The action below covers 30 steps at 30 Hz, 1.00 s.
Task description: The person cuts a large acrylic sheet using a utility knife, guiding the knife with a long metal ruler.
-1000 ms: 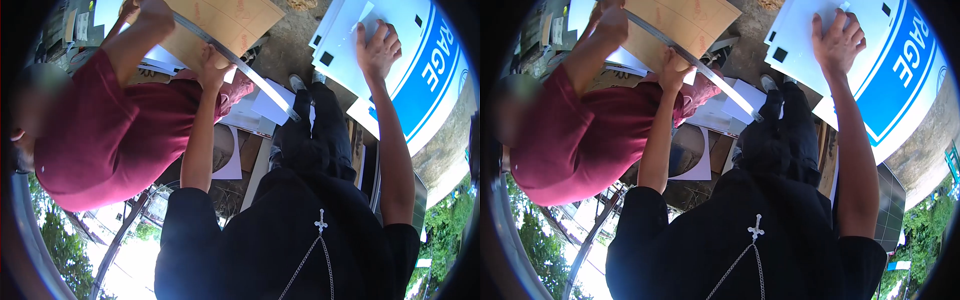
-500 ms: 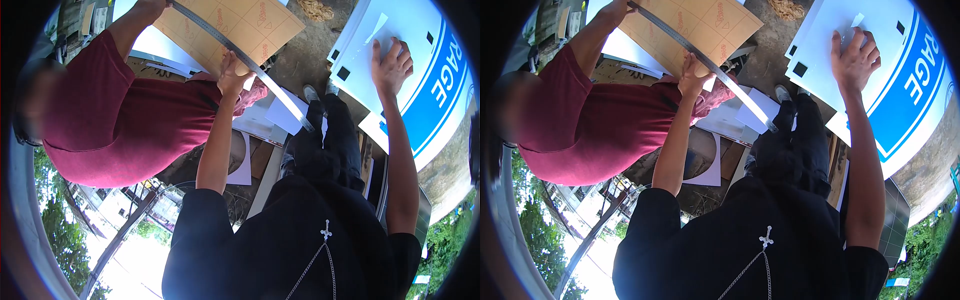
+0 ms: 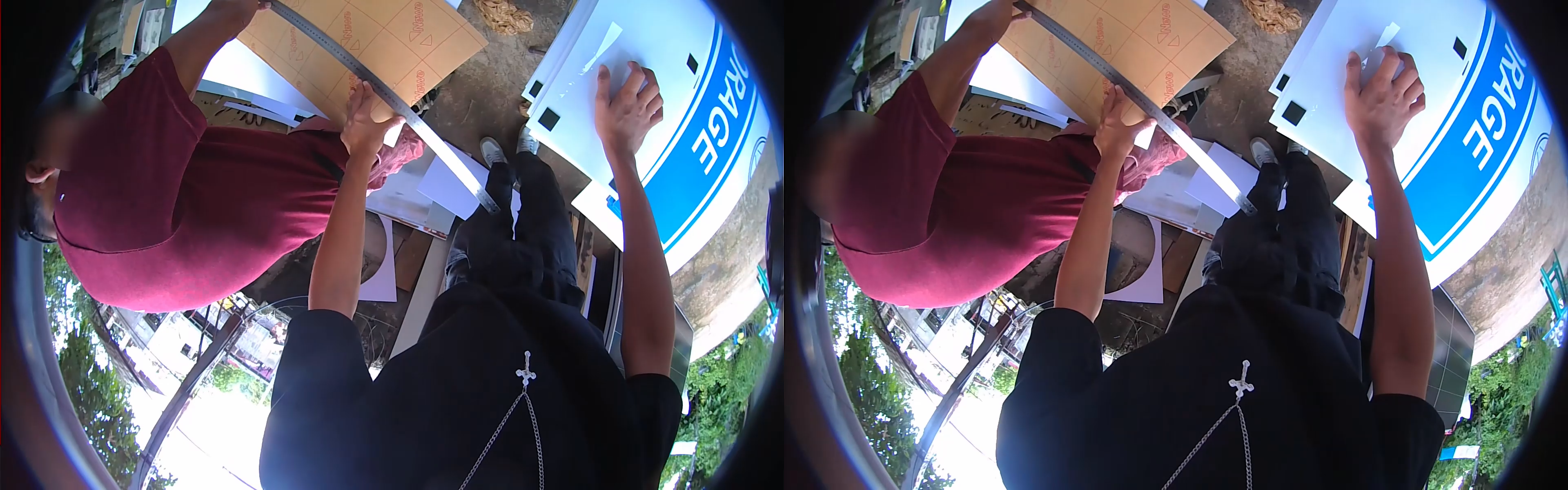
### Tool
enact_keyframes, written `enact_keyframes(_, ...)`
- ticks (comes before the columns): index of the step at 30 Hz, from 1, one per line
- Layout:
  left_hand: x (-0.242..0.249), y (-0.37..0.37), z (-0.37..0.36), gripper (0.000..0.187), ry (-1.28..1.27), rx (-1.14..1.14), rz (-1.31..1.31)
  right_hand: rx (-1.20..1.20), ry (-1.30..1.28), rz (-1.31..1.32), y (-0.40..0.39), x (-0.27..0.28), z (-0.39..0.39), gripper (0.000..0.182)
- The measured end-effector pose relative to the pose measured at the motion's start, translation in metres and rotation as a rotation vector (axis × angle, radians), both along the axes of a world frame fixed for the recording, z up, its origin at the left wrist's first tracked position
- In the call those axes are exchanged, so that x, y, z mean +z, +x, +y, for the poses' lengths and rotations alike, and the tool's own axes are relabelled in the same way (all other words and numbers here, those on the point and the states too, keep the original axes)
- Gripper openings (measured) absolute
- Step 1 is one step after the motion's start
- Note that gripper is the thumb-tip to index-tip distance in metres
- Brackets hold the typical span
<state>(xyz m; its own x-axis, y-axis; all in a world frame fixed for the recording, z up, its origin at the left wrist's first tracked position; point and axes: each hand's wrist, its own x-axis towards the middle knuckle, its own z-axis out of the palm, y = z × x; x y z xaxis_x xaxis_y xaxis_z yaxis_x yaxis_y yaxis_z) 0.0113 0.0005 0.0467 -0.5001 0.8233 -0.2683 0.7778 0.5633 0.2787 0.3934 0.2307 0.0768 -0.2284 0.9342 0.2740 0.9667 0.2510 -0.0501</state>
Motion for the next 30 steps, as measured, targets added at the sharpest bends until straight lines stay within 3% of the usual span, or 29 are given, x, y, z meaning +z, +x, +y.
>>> enact_keyframes(30, -0.0017, -0.0024, -0.0011, 0.11, -0.059, -0.024, 0.023, 0.029, 0.0, -0.014, 0.0049, -0.0059, 0.0017, 0.059)
